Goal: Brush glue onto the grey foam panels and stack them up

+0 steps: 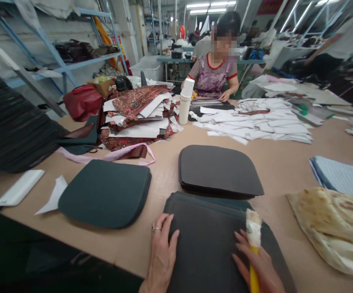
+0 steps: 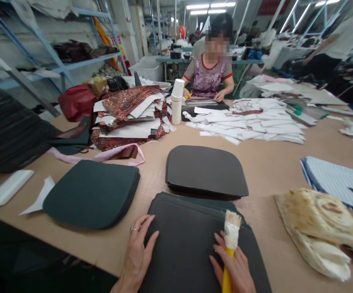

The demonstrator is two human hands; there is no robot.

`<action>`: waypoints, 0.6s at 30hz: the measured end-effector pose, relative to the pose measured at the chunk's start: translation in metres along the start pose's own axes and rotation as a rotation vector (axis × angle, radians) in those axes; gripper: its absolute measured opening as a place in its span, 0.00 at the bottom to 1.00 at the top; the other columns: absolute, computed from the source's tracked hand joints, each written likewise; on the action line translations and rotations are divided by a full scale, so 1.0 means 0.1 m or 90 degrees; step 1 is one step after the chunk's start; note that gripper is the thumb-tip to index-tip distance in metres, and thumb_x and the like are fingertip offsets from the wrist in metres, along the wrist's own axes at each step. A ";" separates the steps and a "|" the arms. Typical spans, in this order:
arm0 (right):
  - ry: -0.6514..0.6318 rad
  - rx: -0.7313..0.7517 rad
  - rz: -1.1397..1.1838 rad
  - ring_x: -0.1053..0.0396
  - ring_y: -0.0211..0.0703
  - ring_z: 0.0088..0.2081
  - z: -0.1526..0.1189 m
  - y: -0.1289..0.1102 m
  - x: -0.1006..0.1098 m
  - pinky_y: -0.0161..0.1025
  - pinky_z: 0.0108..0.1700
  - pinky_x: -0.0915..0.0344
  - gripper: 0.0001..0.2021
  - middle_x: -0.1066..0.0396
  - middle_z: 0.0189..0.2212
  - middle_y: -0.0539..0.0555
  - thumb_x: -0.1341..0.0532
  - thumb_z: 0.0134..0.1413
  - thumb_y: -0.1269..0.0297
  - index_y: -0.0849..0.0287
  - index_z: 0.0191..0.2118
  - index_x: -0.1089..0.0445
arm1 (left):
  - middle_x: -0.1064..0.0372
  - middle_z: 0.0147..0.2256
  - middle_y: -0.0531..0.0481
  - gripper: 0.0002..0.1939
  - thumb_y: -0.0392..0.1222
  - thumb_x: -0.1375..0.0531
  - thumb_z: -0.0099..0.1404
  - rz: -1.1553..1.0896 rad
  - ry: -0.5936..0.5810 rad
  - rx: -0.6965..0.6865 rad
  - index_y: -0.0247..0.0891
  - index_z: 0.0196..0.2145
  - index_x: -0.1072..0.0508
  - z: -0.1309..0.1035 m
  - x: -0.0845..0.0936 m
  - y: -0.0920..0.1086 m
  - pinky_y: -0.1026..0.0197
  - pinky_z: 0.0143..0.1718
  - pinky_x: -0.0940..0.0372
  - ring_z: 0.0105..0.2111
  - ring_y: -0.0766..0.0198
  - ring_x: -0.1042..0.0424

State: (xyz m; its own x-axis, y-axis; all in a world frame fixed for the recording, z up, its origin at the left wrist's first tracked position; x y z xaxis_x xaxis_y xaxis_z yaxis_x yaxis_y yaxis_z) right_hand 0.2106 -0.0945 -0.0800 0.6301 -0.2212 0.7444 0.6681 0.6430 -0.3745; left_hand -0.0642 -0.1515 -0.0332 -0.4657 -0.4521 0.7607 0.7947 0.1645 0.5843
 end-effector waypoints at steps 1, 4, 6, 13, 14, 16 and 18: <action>0.011 -0.010 -0.002 0.26 0.49 0.39 0.01 -0.03 -0.05 0.43 0.37 0.28 0.09 0.25 0.39 0.54 0.42 0.52 0.59 0.52 0.39 0.30 | 0.35 0.46 0.43 0.17 0.34 0.47 0.62 -0.016 -0.003 0.014 0.39 0.49 0.34 0.02 -0.01 -0.05 0.51 0.46 0.32 0.46 0.57 0.32; 0.010 -0.052 -0.003 0.25 0.51 0.36 0.00 -0.04 -0.14 0.45 0.32 0.28 0.09 0.24 0.37 0.54 0.42 0.51 0.58 0.50 0.38 0.30 | 0.36 0.46 0.43 0.16 0.33 0.46 0.60 -0.063 -0.015 0.046 0.38 0.47 0.34 0.04 -0.05 -0.13 0.51 0.45 0.31 0.46 0.57 0.31; -0.031 -0.064 -0.005 0.26 0.52 0.37 -0.02 -0.01 -0.16 0.45 0.33 0.28 0.09 0.25 0.38 0.54 0.41 0.50 0.58 0.50 0.39 0.30 | 0.36 0.45 0.43 0.15 0.31 0.47 0.59 -0.096 -0.018 0.069 0.38 0.45 0.33 0.05 -0.07 -0.15 0.51 0.45 0.32 0.45 0.57 0.31; -0.067 -0.041 -0.030 0.27 0.50 0.40 -0.04 -0.02 -0.12 0.42 0.37 0.29 0.11 0.26 0.40 0.57 0.41 0.50 0.57 0.56 0.38 0.31 | 0.37 0.44 0.45 0.16 0.27 0.48 0.57 -0.214 -0.079 0.182 0.40 0.42 0.33 0.08 -0.05 -0.18 0.53 0.43 0.32 0.43 0.59 0.32; -0.074 -0.044 -0.031 0.27 0.50 0.40 -0.03 -0.04 -0.12 0.43 0.38 0.29 0.11 0.26 0.41 0.58 0.41 0.51 0.57 0.56 0.38 0.31 | 0.37 0.43 0.45 0.16 0.28 0.48 0.58 -0.222 -0.079 0.189 0.40 0.42 0.33 0.07 -0.06 -0.18 0.53 0.43 0.32 0.43 0.59 0.33; -0.092 -0.053 -0.037 0.27 0.50 0.41 -0.02 -0.07 -0.14 0.43 0.39 0.30 0.11 0.27 0.42 0.58 0.42 0.51 0.59 0.57 0.39 0.31 | 0.36 0.41 0.46 0.14 0.29 0.49 0.61 -0.233 -0.077 0.188 0.41 0.42 0.33 0.07 -0.07 -0.19 0.55 0.41 0.32 0.42 0.60 0.32; -0.094 -0.065 -0.047 0.27 0.50 0.42 -0.01 -0.10 -0.13 0.44 0.39 0.30 0.11 0.27 0.43 0.58 0.42 0.51 0.60 0.57 0.40 0.32 | 0.34 0.38 0.48 0.11 0.32 0.50 0.63 -0.240 -0.077 0.176 0.41 0.41 0.33 0.07 -0.09 -0.19 0.56 0.40 0.33 0.39 0.61 0.32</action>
State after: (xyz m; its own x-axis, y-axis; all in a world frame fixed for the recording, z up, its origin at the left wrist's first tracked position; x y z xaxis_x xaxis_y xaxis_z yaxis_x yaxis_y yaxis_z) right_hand 0.1960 -0.0990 -0.0867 0.5183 -0.1499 0.8419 0.7513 0.5502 -0.3645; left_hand -0.0777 -0.1448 -0.0492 -0.7565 -0.4220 0.4996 0.4366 0.2427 0.8663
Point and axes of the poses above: each hand's wrist, its own z-axis towards the middle knuckle, its own x-axis out of the back of the hand, y = z × x, the point moved 3 cm from there along z, towards the middle knuckle
